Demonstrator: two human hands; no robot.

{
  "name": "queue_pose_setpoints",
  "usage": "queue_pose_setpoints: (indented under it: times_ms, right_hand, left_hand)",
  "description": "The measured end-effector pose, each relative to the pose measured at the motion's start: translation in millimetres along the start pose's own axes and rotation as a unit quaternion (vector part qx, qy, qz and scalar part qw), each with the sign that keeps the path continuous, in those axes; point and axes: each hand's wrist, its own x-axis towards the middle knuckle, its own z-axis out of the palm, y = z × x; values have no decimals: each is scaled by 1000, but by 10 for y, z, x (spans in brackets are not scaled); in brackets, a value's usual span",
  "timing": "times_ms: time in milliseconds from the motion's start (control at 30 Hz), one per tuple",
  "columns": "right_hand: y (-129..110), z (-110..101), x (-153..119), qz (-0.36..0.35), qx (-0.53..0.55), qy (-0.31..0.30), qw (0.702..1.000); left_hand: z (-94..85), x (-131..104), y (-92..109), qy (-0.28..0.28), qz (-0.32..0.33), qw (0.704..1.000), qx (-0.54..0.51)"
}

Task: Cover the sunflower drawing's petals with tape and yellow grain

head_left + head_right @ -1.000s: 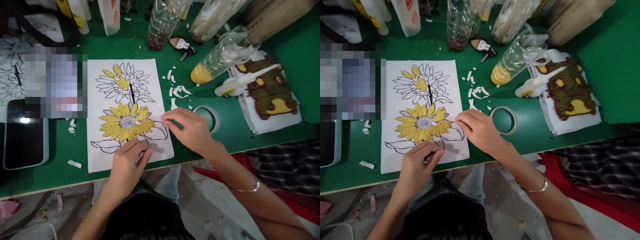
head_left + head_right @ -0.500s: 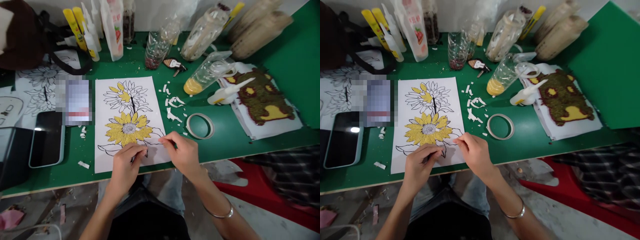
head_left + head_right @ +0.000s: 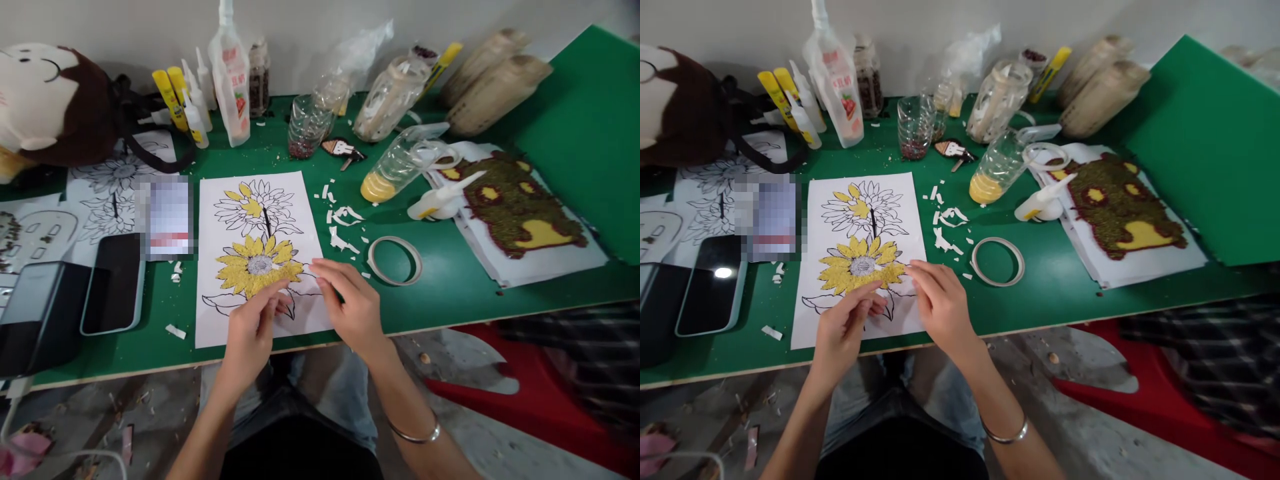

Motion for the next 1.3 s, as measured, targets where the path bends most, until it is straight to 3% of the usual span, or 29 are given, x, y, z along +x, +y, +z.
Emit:
queue_pose_setpoints:
  times_ms: [133, 267, 433, 567, 800, 1067, 1200, 1300]
  right_hand:
    - [-32, 12, 6, -69, 6, -9, 998]
    - [-100, -3, -15, -85, 38, -43, 995]
    - [-220, 23, -52, -25, 61, -23, 998]
    - [-266, 67, -58, 23, 76, -43, 996]
    - [-250, 69, -33, 27, 89, -42, 995]
    - [-256, 76, -42, 48, 73, -27, 996]
    - [-219, 9, -17, 73, 99, -36, 992]
    - [-58, -119, 116, 134, 52, -52, 988]
  left_hand:
    - [-13, 11, 35, -13, -18, 1000, 17]
    - [-21, 1, 39, -17, -6, 1000, -4]
    - [-27, -30, 33, -17, -6, 1000, -2]
    - [-32, -50, 52, -39, -14, 998, -41]
    - [-39, -50, 52, -114, 5, 992, -61]
    - [-48, -44, 84, -156, 81, 984, 11]
    - [-29, -56, 76, -138, 63, 988, 4]
    - [-20, -58, 60, -112, 64, 992, -9]
